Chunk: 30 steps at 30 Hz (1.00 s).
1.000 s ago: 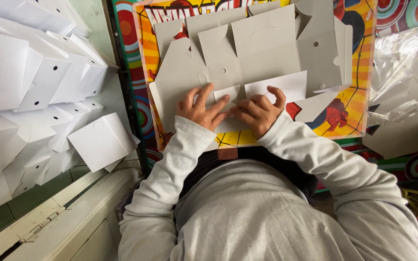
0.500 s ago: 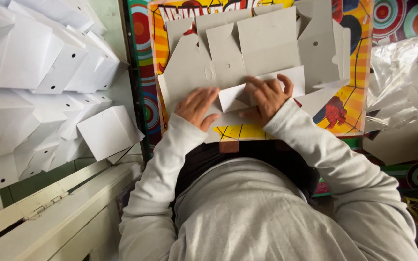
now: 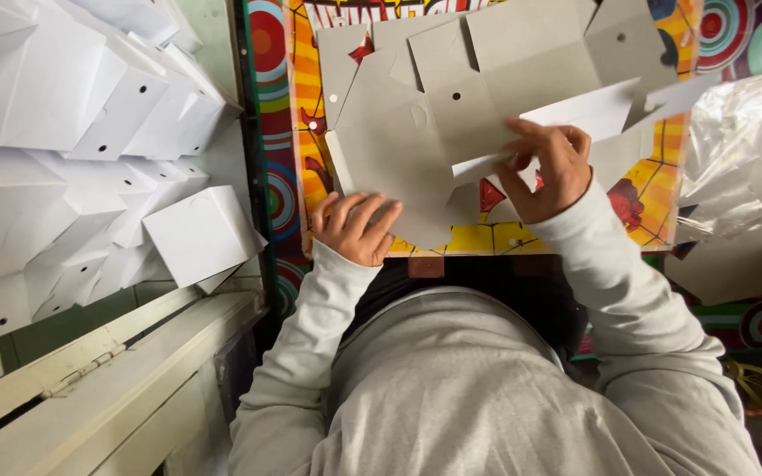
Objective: Folding and assembling a white cardboard box from a flat pre-cut sheet while sitting on the floor.
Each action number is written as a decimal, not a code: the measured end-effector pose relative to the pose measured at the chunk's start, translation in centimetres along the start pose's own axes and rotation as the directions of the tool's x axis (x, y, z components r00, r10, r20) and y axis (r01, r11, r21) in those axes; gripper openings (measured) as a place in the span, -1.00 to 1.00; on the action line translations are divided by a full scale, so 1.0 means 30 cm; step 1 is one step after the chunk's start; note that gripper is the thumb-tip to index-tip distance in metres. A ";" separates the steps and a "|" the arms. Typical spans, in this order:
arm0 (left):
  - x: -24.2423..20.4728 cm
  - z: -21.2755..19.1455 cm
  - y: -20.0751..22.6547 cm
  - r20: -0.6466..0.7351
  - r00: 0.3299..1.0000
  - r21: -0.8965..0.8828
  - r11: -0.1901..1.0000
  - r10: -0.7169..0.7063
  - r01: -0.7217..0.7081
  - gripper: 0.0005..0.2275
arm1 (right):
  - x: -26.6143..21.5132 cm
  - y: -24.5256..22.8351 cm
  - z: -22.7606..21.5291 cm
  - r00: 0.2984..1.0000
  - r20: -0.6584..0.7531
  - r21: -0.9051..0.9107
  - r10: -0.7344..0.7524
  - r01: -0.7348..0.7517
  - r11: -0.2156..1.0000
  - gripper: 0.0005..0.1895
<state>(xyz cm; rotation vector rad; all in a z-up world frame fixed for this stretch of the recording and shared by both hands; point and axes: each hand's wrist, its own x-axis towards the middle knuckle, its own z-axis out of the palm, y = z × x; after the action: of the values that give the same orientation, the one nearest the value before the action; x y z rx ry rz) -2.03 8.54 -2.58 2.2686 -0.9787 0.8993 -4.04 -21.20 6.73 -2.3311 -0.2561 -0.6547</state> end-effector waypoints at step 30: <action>0.114 -0.103 -0.107 0.332 0.707 -0.610 0.429 -0.624 0.666 -0.54 | -0.137 0.065 0.111 0.933 0.231 0.096 -0.276 0.260 0.961 -0.66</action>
<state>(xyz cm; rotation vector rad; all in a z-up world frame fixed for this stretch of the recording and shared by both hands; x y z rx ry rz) 1.07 11.07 1.35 1.7257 -0.2650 0.0571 -5.57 -20.42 1.38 -2.3334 -0.7084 -0.4788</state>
